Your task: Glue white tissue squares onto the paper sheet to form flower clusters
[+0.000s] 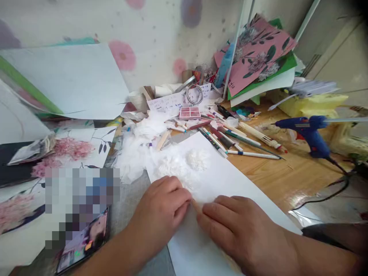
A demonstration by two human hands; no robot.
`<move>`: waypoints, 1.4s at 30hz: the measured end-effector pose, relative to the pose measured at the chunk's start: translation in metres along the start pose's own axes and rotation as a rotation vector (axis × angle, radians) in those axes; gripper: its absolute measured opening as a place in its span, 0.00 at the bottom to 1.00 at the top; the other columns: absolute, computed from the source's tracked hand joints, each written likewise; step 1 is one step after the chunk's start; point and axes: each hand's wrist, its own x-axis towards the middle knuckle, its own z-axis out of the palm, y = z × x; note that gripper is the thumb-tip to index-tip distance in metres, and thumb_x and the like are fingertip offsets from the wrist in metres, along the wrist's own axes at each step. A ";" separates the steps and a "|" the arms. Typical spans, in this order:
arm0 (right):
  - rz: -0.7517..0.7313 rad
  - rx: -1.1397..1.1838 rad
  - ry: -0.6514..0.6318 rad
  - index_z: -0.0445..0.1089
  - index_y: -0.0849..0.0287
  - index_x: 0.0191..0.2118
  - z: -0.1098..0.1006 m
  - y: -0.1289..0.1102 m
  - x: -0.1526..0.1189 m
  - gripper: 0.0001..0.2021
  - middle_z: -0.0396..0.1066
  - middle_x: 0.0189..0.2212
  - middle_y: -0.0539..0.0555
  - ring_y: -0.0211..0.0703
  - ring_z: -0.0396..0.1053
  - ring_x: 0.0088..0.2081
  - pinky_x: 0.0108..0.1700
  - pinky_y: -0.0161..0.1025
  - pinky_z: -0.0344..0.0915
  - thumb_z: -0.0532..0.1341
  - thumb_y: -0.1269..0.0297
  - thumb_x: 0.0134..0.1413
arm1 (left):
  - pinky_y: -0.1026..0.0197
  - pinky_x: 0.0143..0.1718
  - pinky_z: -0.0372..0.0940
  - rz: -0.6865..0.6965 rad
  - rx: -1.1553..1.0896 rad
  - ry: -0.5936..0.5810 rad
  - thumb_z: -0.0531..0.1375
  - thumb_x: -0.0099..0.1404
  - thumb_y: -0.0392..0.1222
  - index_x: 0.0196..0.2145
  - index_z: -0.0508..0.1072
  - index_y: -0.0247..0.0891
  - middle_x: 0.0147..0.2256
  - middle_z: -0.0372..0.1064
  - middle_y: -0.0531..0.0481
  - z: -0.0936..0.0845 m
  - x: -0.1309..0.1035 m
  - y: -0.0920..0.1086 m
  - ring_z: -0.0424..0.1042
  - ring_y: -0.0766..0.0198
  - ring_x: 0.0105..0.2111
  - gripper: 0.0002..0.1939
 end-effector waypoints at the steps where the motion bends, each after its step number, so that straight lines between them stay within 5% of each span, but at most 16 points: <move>1: -0.011 0.008 0.030 0.70 0.63 0.37 -0.002 0.000 -0.001 0.09 0.69 0.29 0.55 0.44 0.61 0.26 0.24 0.42 0.57 0.52 0.72 0.56 | 0.59 0.33 0.57 0.005 0.006 0.002 0.54 0.59 0.29 0.29 0.72 0.40 0.29 0.63 0.52 -0.001 -0.001 0.000 0.62 0.62 0.32 0.09; 8: 0.065 0.082 0.292 0.67 0.61 0.42 -0.008 0.005 -0.016 0.11 0.71 0.33 0.56 0.41 0.67 0.30 0.28 0.38 0.60 0.49 0.73 0.59 | 0.59 0.32 0.57 0.002 0.098 -0.030 0.55 0.59 0.30 0.28 0.72 0.39 0.28 0.63 0.51 -0.004 -0.003 -0.001 0.61 0.62 0.31 0.09; 20: 0.051 0.164 0.141 0.68 0.62 0.39 -0.006 0.002 -0.011 0.10 0.68 0.27 0.53 0.41 0.63 0.28 0.29 0.38 0.58 0.52 0.75 0.54 | 0.57 0.34 0.56 0.021 0.087 -0.043 0.53 0.61 0.32 0.31 0.71 0.39 0.29 0.64 0.50 -0.011 -0.002 0.003 0.62 0.60 0.32 0.07; 25: 0.005 0.136 0.106 0.69 0.62 0.38 -0.004 0.001 -0.007 0.10 0.67 0.26 0.53 0.41 0.61 0.26 0.26 0.39 0.55 0.51 0.72 0.56 | 0.57 0.32 0.56 0.092 0.132 -0.142 0.51 0.64 0.34 0.36 0.72 0.41 0.27 0.65 0.52 -0.010 -0.005 0.006 0.62 0.61 0.30 0.10; 30: -0.007 0.173 0.239 0.66 0.60 0.39 -0.014 0.001 -0.010 0.09 0.69 0.26 0.53 0.40 0.66 0.28 0.30 0.37 0.61 0.52 0.75 0.56 | 0.56 0.33 0.57 0.082 0.190 -0.197 0.51 0.63 0.35 0.34 0.72 0.41 0.28 0.68 0.52 -0.010 -0.006 0.005 0.64 0.60 0.30 0.09; 34: 0.124 0.213 0.358 0.63 0.57 0.40 -0.031 0.015 -0.009 0.08 0.70 0.30 0.52 0.38 0.68 0.31 0.32 0.34 0.62 0.53 0.75 0.56 | 0.57 0.31 0.56 0.112 0.246 -0.174 0.54 0.60 0.35 0.29 0.70 0.39 0.27 0.68 0.52 -0.011 -0.007 0.006 0.64 0.61 0.28 0.06; 38: 0.182 0.257 0.354 0.62 0.57 0.33 -0.044 0.044 0.021 0.07 0.66 0.30 0.52 0.37 0.65 0.32 0.34 0.34 0.61 0.49 0.69 0.61 | 0.58 0.29 0.56 0.125 0.284 -0.122 0.57 0.56 0.35 0.26 0.68 0.38 0.26 0.69 0.52 -0.010 -0.008 0.006 0.64 0.62 0.27 0.02; 42: 0.230 0.105 0.172 0.60 0.58 0.28 -0.042 0.064 0.084 0.15 0.66 0.29 0.53 0.40 0.64 0.33 0.36 0.37 0.60 0.44 0.62 0.65 | 0.58 0.27 0.56 0.136 0.305 -0.074 0.58 0.54 0.36 0.25 0.68 0.39 0.25 0.69 0.52 -0.008 -0.011 0.005 0.65 0.61 0.26 0.01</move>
